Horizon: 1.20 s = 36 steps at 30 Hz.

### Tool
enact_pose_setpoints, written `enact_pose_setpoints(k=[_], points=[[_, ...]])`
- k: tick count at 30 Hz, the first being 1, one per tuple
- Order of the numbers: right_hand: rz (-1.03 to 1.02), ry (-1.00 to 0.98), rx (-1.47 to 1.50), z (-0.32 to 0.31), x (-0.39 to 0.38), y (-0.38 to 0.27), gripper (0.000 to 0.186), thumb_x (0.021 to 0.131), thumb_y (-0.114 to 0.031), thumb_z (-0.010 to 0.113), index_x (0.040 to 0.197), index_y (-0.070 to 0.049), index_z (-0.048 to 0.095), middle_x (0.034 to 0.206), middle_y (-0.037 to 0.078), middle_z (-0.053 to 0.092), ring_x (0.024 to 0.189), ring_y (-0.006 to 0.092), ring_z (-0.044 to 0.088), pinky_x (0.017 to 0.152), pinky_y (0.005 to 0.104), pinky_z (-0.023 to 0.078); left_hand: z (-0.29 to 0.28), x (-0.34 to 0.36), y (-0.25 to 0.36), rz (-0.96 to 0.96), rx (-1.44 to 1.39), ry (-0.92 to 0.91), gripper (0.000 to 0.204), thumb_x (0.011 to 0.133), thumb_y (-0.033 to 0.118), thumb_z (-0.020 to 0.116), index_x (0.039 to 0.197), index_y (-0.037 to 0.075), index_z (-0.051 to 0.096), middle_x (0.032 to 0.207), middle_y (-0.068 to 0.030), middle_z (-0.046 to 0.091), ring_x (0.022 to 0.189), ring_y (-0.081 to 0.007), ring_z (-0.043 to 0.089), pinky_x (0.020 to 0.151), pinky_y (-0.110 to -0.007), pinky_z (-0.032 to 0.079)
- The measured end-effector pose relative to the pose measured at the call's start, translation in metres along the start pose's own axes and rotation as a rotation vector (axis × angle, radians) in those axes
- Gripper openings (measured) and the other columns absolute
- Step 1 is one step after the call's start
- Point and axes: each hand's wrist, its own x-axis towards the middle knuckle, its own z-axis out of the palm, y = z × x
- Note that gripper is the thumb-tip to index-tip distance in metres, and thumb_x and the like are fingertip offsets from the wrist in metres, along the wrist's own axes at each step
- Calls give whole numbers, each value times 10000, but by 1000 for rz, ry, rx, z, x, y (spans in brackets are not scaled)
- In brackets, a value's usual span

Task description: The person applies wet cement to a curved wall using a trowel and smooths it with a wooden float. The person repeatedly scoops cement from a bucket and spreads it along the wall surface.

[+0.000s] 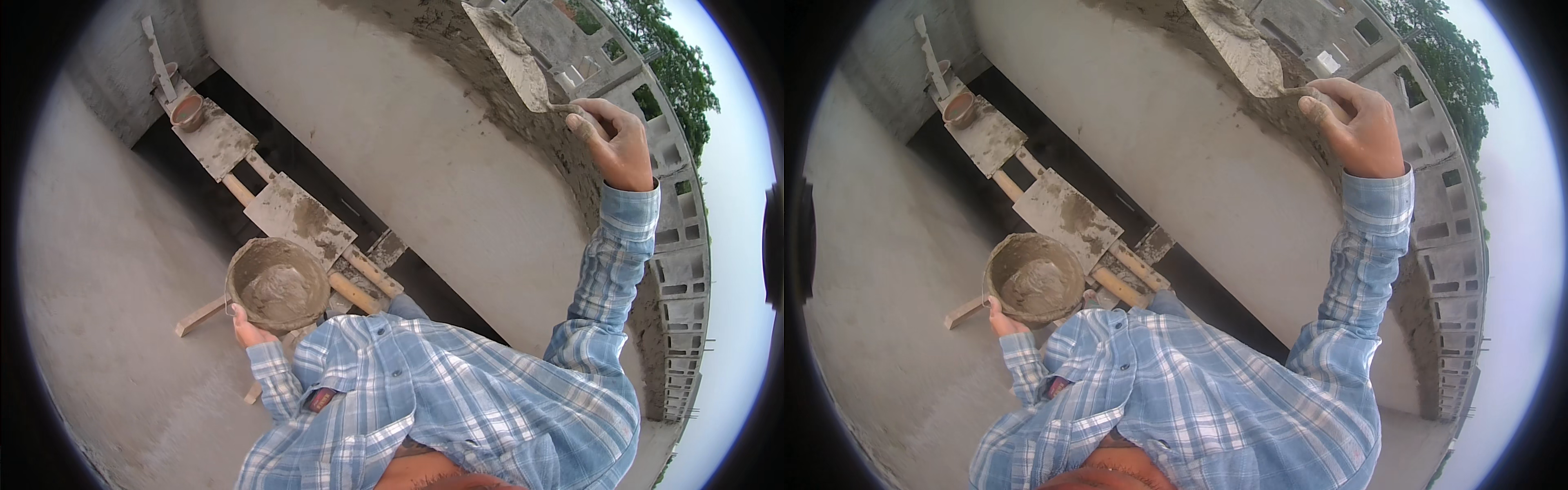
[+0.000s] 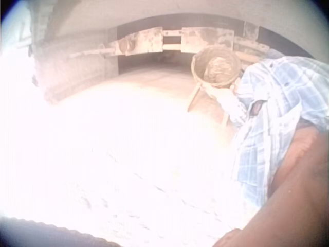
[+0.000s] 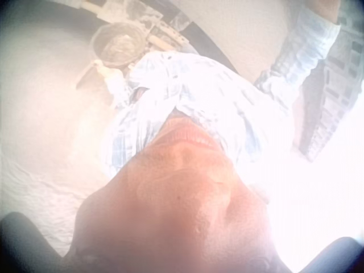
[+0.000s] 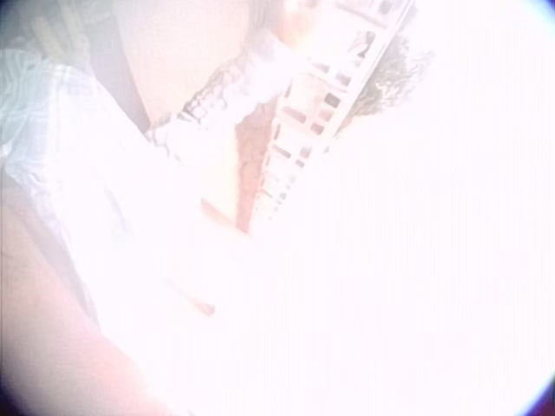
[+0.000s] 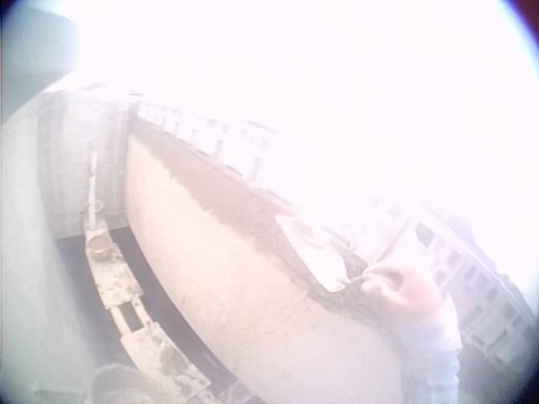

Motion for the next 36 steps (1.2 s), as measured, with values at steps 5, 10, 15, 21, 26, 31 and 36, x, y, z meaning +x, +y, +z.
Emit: enact_pose_setpoints(k=[5,10,15,21,26,31,36], points=[[-52,-400,705,16,14,-21,392,898,-357,683,1002,17,734,719,51,636,656,124,597,614,269,483,8,-12,2,-15,5,7,527,1024,343,506,1387,-34,453,1404,-189,504,1237,-338,553,1043,-502,485],[390,-273,531,50,39,100,369,904,-334,660,1002,14,731,730,61,631,637,136,581,594,283,468,9,-15,-12,-20,84,35,524,1025,350,506,1384,-28,457,1407,-194,498,1249,-348,546,1049,-511,481],[413,-152,395,53,0,126,370,924,-307,620,1051,27,716,758,65,638,672,138,583,641,306,480,26,-30,2,-24,74,48,540,1017,354,529,1388,-29,450,1407,-197,493,1257,-348,538,1063,-507,461],[360,-50,401,121,25,128,424,931,-350,626,1079,40,702,803,76,660,699,157,608,659,319,502,46,-28,-5,-44,135,-14,570,1009,364,547,1401,-35,440,1412,-192,497,1267,-336,532,1083,-488,440],[436,246,587,143,22,114,420,944,-363,632,1070,30,711,784,65,641,651,160,601,634,333,509,59,-33,-14,7,152,-64,575,1018,374,530,1397,-52,449,1419,-183,508,1290,-312,519,1107,-473,421],[327,-213,179,161,21,109,380,884,-359,662,1037,-22,748,906,197,718,840,299,684,797,401,527,59,-31,-18,-21,131,-94,545,1019,357,537,1380,-44,459,1389,-184,524,1253,-312,548,1073,-474,456],[413,-122,366,163,21,119,376,899,-341,653,1071,-18,738,823,124,704,677,211,653,705,363,524,62,-33,-24,-51,165,-81,538,1013,355,551,1369,-38,463,1374,-192,527,1231,-325,563,1055,-482,472]])
